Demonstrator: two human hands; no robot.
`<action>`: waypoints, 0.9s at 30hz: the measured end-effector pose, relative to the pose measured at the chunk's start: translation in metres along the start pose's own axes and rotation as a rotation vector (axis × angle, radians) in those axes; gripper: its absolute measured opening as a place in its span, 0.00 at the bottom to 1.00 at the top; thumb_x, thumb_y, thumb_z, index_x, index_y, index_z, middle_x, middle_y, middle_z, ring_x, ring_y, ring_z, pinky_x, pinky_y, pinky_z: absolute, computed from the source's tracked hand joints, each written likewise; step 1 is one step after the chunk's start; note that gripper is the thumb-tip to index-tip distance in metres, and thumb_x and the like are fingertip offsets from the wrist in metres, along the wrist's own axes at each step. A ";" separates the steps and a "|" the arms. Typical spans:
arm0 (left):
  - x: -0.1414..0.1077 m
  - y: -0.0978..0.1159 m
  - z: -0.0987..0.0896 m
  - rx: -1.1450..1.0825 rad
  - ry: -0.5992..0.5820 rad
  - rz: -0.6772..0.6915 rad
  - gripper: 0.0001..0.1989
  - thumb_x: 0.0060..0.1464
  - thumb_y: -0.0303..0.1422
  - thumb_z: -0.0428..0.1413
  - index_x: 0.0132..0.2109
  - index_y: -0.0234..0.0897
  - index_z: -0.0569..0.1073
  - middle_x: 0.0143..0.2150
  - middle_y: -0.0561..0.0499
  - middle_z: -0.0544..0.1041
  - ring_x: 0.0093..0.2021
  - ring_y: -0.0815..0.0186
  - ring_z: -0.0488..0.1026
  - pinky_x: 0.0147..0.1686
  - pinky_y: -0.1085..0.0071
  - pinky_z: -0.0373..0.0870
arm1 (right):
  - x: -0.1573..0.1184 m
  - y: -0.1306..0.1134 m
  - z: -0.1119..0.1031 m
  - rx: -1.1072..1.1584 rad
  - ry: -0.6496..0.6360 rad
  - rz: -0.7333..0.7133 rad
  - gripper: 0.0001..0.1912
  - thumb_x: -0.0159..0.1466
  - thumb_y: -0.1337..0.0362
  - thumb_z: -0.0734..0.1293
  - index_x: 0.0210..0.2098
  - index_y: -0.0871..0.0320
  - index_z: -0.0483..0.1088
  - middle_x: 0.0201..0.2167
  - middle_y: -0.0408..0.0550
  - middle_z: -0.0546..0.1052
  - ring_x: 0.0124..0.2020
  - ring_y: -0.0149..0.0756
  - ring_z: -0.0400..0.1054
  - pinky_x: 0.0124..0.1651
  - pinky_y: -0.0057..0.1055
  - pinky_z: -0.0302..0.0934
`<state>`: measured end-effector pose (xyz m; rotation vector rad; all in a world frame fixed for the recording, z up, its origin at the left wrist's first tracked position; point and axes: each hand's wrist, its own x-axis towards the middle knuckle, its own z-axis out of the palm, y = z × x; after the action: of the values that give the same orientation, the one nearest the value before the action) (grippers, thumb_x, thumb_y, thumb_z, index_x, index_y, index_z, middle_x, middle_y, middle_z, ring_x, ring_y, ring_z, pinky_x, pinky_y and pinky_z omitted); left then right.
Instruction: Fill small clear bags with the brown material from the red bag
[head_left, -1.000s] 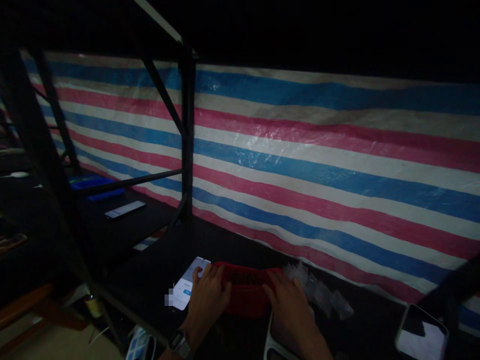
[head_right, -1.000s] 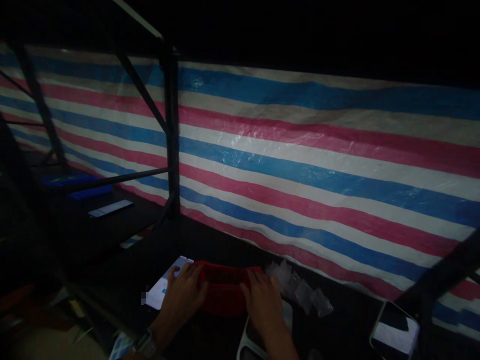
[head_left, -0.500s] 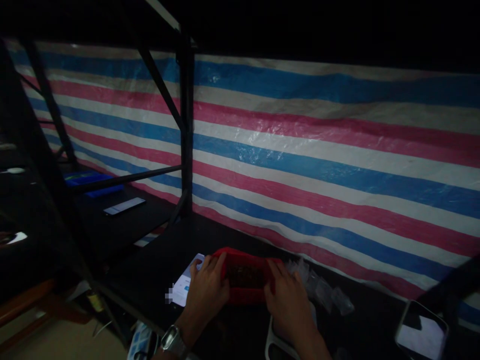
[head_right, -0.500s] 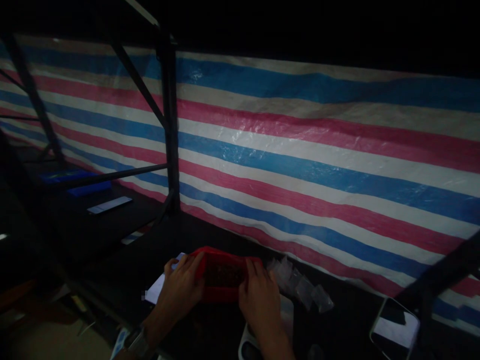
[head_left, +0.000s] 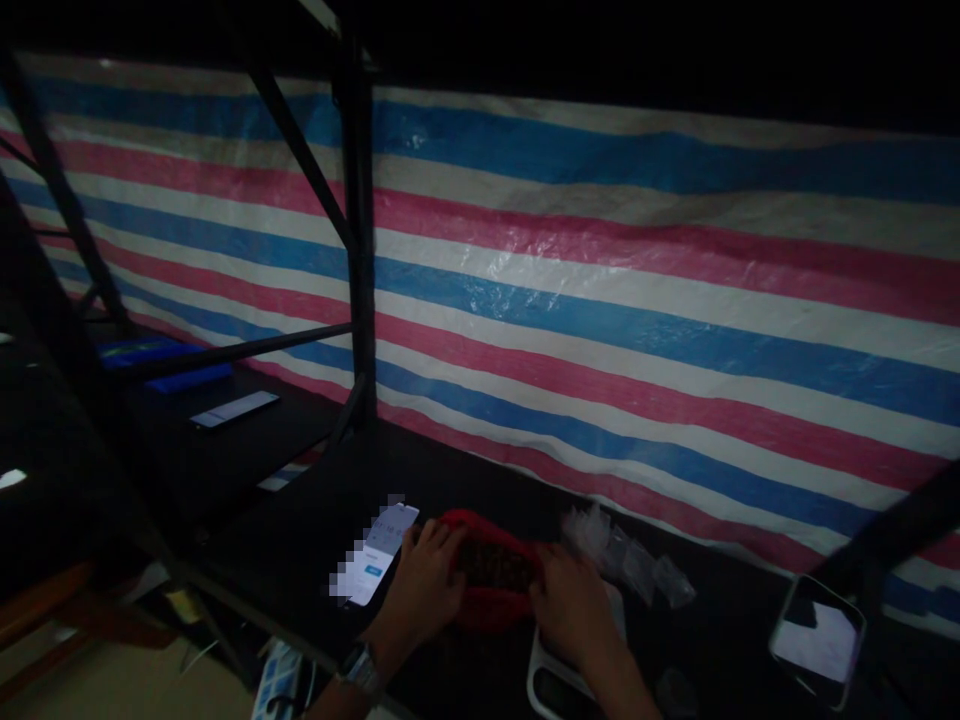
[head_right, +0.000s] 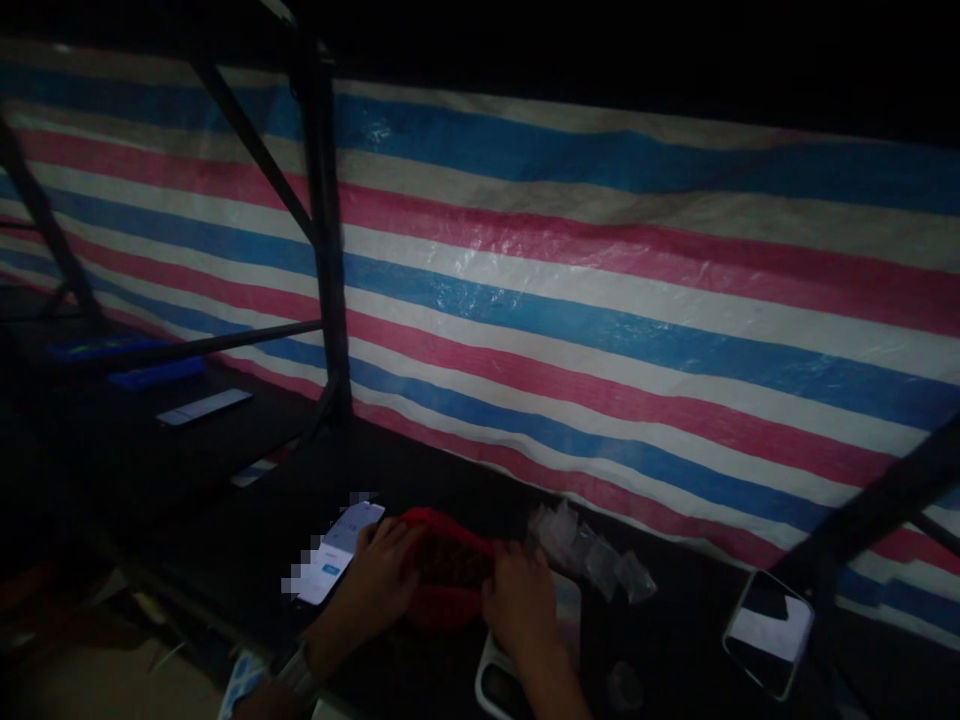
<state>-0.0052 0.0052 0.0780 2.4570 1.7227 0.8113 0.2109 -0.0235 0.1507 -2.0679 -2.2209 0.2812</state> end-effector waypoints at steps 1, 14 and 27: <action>-0.007 -0.004 0.005 -0.014 0.006 0.023 0.30 0.51 0.22 0.54 0.60 0.44 0.79 0.53 0.46 0.84 0.58 0.53 0.76 0.61 0.51 0.69 | 0.000 0.002 0.004 0.012 -0.014 -0.011 0.28 0.65 0.72 0.61 0.62 0.60 0.76 0.57 0.60 0.82 0.60 0.53 0.75 0.68 0.48 0.58; -0.101 -0.077 0.021 0.199 0.283 -0.397 0.22 0.70 0.35 0.47 0.65 0.43 0.75 0.70 0.35 0.64 0.70 0.41 0.62 0.65 0.38 0.61 | -0.007 0.011 0.013 0.175 0.182 -0.123 0.23 0.71 0.71 0.58 0.60 0.53 0.76 0.59 0.53 0.79 0.60 0.46 0.74 0.66 0.46 0.61; -0.081 -0.089 0.017 0.192 0.267 -0.443 0.26 0.72 0.40 0.40 0.66 0.36 0.73 0.69 0.31 0.66 0.69 0.41 0.64 0.64 0.39 0.60 | -0.008 0.011 0.025 0.277 0.435 -0.269 0.20 0.71 0.72 0.59 0.56 0.53 0.77 0.56 0.52 0.79 0.58 0.45 0.73 0.63 0.45 0.66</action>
<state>-0.0956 -0.0282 0.0035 2.0018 2.4192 0.9871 0.2175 -0.0321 0.1244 -1.4982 -2.0238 0.0948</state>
